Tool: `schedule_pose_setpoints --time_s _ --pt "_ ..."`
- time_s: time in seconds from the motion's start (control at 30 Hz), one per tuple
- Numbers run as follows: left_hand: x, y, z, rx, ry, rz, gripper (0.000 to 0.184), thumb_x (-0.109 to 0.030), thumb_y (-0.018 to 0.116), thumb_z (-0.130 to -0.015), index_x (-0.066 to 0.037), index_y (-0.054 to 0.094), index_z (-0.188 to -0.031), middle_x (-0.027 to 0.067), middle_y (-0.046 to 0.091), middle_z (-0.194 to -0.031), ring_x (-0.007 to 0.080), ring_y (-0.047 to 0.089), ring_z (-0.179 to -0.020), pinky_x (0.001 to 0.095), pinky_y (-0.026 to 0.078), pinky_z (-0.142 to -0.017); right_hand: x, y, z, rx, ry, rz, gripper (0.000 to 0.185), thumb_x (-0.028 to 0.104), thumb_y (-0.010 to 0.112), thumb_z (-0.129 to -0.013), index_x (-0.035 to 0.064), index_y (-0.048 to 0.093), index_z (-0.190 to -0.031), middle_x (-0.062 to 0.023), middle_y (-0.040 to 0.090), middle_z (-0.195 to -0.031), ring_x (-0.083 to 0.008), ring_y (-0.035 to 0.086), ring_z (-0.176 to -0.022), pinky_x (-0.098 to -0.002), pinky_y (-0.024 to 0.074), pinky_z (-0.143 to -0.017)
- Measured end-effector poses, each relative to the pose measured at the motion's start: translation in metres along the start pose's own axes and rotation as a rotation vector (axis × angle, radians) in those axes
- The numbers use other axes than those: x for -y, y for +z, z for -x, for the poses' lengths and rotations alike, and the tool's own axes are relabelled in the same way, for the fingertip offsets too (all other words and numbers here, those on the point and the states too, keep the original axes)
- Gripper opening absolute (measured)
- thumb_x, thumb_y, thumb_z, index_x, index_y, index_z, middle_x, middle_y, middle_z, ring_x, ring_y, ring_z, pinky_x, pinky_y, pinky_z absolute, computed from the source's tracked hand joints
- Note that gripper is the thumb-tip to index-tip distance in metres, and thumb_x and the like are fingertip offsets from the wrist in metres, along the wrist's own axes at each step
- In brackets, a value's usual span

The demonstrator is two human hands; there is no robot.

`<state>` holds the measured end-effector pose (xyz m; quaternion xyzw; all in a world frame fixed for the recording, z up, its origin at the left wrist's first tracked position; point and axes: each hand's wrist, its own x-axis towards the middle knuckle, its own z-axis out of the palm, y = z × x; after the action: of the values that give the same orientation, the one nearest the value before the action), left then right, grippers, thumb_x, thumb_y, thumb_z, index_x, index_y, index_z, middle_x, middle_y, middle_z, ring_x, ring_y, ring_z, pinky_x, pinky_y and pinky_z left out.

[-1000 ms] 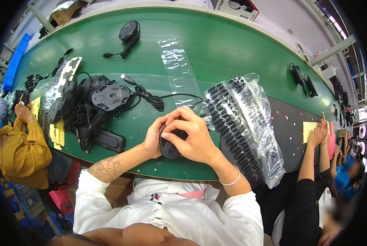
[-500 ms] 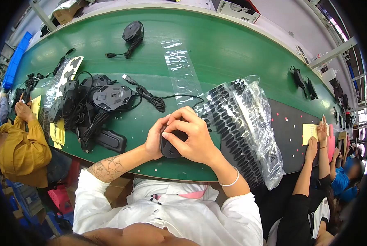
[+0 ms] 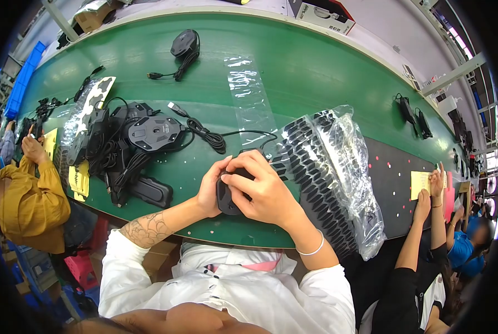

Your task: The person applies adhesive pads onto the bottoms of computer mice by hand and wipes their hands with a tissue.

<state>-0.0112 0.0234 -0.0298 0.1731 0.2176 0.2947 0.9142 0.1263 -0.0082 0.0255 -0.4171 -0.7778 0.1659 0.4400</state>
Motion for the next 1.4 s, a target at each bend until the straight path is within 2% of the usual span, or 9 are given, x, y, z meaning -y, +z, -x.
schedule_pose_setpoints --time_s 0.13,0.5,0.83,0.97,1.03,1.1,1.13,1.23,1.4 --pt "0.001 -0.004 -0.002 0.048 -0.025 0.062 0.040 -0.039 0.037 -0.099 -0.006 0.059 -0.105 0.0055 0.064 -0.101 0.0129 0.062 -0.085 0.0244 0.050 -0.072 -0.002 -0.005 0.003 0.038 -0.027 0.029 0.029 -0.005 0.065 -0.064 0.0026 0.067 -0.092 -0.0086 0.060 -0.102 -0.0282 0.054 -0.093 -0.0359 0.0485 -0.082" --pt "-0.003 -0.004 -0.002 0.037 -0.032 0.076 0.041 -0.040 0.039 -0.097 -0.007 0.059 -0.109 0.0049 0.064 -0.100 0.0127 0.062 -0.084 0.0239 0.051 -0.070 0.005 -0.002 0.007 0.063 -0.081 0.294 0.031 0.002 0.065 -0.066 0.0032 0.067 -0.097 -0.0087 0.060 -0.106 -0.0278 0.055 -0.100 -0.0393 0.0466 -0.087" --pt "-0.009 -0.004 -0.005 0.125 0.125 0.049 0.047 -0.042 0.038 -0.096 -0.004 0.058 -0.116 0.0075 0.065 -0.106 0.0146 0.063 -0.091 0.0251 0.052 -0.077 0.003 0.000 0.016 0.059 -0.144 0.418 0.039 0.009 0.068 -0.064 0.0090 0.070 -0.103 -0.0081 0.060 -0.111 -0.0299 0.054 -0.105 -0.0415 0.0461 -0.090" --pt "-0.011 0.001 -0.002 0.104 0.150 0.038 0.051 -0.042 0.034 -0.098 -0.002 0.055 -0.123 0.0094 0.064 -0.112 0.0159 0.062 -0.095 0.0287 0.051 -0.081 0.006 0.004 0.010 -0.141 0.025 0.176 0.047 0.016 0.073 -0.064 0.0102 0.068 -0.110 -0.0109 0.053 -0.125 -0.0331 0.046 -0.117 -0.0451 0.0399 -0.099" --pt "-0.008 -0.001 -0.001 0.119 0.157 0.005 0.052 -0.042 0.034 -0.098 -0.003 0.054 -0.125 0.0095 0.063 -0.114 0.0161 0.062 -0.096 0.0293 0.051 -0.083 0.010 0.008 0.010 -0.094 0.185 0.224 0.080 0.026 0.080 -0.064 0.0105 0.050 -0.136 -0.0193 0.028 -0.147 -0.0406 0.025 -0.134 -0.0527 0.0247 -0.110" --pt "-0.003 -0.004 -0.001 0.153 0.175 -0.055 0.053 -0.042 0.032 -0.098 -0.003 0.052 -0.128 0.0096 0.062 -0.117 0.0165 0.061 -0.099 0.0305 0.050 -0.086 0.006 0.015 0.011 -0.127 0.283 0.132 0.094 0.033 0.082 -0.065 0.0098 0.038 -0.145 -0.0211 0.017 -0.152 -0.0429 0.018 -0.138 -0.0553 0.0211 -0.112" --pt "-0.001 -0.005 -0.002 0.171 0.183 -0.085 0.053 -0.042 0.031 -0.099 -0.003 0.051 -0.130 0.0097 0.062 -0.118 0.0167 0.061 -0.101 0.0312 0.050 -0.087 0.002 0.017 0.015 -0.122 0.320 0.061 0.100 0.034 0.083 -0.065 0.0084 0.031 -0.148 -0.0226 0.011 -0.154 -0.0444 0.019 -0.138 -0.0546 0.0231 -0.111" --pt "0.003 -0.008 -0.007 0.211 0.228 -0.108 0.054 -0.042 0.030 -0.099 -0.003 0.050 -0.131 0.0090 0.061 -0.119 0.0167 0.060 -0.102 0.0314 0.049 -0.089 0.000 0.020 0.014 -0.160 0.288 0.004 0.100 0.031 0.084 -0.065 0.0082 0.031 -0.148 -0.0237 0.011 -0.154 -0.0444 0.025 -0.137 -0.0519 0.0292 -0.109" --pt "0.007 -0.015 -0.011 0.278 0.312 -0.176 0.054 -0.041 0.027 -0.100 -0.003 0.049 -0.132 0.0082 0.061 -0.120 0.0164 0.059 -0.103 0.0312 0.048 -0.090 0.003 0.023 0.014 -0.196 0.409 -0.030 0.094 0.025 0.083 -0.063 0.0064 0.038 -0.143 -0.0216 0.020 -0.153 -0.0405 0.036 -0.134 -0.0474 0.0330 -0.109"
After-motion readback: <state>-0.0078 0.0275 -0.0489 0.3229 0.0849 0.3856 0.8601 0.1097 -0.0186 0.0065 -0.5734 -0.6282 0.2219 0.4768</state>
